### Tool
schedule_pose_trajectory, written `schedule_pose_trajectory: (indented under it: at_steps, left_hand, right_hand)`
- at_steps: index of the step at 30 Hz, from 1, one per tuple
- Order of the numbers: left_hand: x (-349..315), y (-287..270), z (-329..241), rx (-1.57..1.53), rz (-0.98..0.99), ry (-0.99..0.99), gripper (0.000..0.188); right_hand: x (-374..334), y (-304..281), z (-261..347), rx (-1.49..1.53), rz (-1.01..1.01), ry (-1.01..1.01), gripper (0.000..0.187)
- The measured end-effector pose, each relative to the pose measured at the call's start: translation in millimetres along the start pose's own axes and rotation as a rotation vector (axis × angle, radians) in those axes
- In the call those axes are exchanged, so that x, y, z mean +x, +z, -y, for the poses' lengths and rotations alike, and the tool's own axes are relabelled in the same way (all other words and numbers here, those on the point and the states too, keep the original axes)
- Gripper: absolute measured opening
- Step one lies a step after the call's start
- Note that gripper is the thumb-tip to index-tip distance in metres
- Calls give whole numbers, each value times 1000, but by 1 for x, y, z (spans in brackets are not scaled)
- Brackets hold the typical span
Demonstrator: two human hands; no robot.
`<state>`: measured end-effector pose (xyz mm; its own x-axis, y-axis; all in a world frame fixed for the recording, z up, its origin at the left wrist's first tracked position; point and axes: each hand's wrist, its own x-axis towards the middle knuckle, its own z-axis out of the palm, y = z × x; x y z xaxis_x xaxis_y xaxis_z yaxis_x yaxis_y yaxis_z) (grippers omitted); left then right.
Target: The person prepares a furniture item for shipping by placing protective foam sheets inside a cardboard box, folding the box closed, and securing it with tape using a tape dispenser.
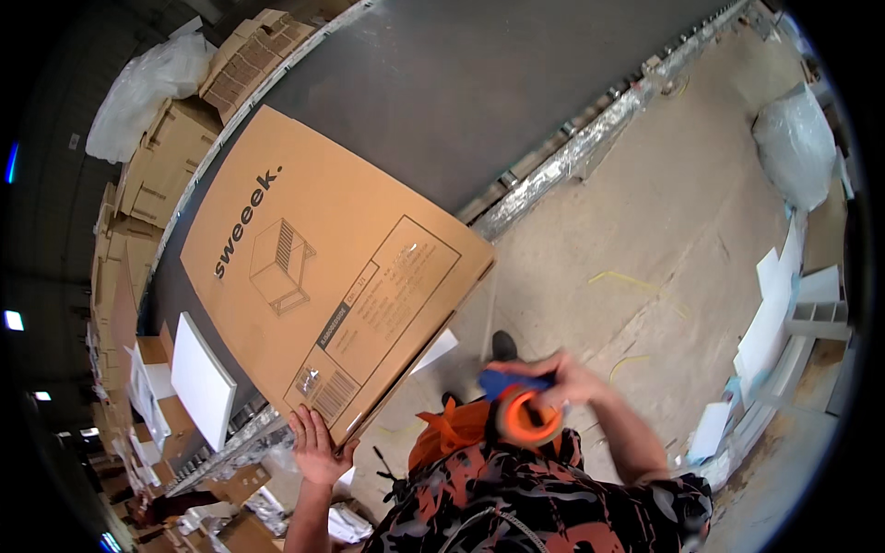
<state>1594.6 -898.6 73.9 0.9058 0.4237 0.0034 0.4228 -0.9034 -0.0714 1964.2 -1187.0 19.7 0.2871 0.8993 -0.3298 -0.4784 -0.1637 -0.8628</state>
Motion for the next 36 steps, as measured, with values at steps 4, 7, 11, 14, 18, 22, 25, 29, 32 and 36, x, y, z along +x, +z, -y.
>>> schedule_pose_trajectory:
  at_steps: [4, 7, 11, 14, 18, 22, 25, 29, 32, 36]
  left_hand:
    - [76, -70, -18, -61, 249, -22, 77]
    - [180, -97, -65, -127, 41, 505, 52]
    - [279, -76, -151, -87, 98, 1182, 32]
    - [313, -34, -183, 462, 156, 1414, 33]
    - [321, -38, -203, 858, 329, 1420, 35]
    - [315, -28, -190, 822, 151, 1415, 33]
    - [279, -34, -163, 847, -8, 1354, 34]
    - [188, -40, -88, 866, 238, 1475, 39]
    - [158, -32, -48, 663, 253, 1523, 41]
    - [134, -28, -12, 600, 136, 1549, 43]
  right_hand:
    - [23, 94, -37, 74, -185, -124, 63]
    - [50, 126, -47, 66, -379, -231, 65]
    - [50, 144, -36, -5, -468, -242, 63]
    - [48, 150, -31, -5, -486, -270, 62]
    - [48, 149, -34, 64, -519, -224, 57]
    - [26, 218, -46, -68, -498, -104, 57]
    - [14, 311, -110, -265, -400, -167, 58]
    - [20, 324, -122, 18, -536, -110, 61]
    - [20, 335, -126, 30, -613, -67, 58]
    - [27, 417, -185, -201, -678, -352, 60]
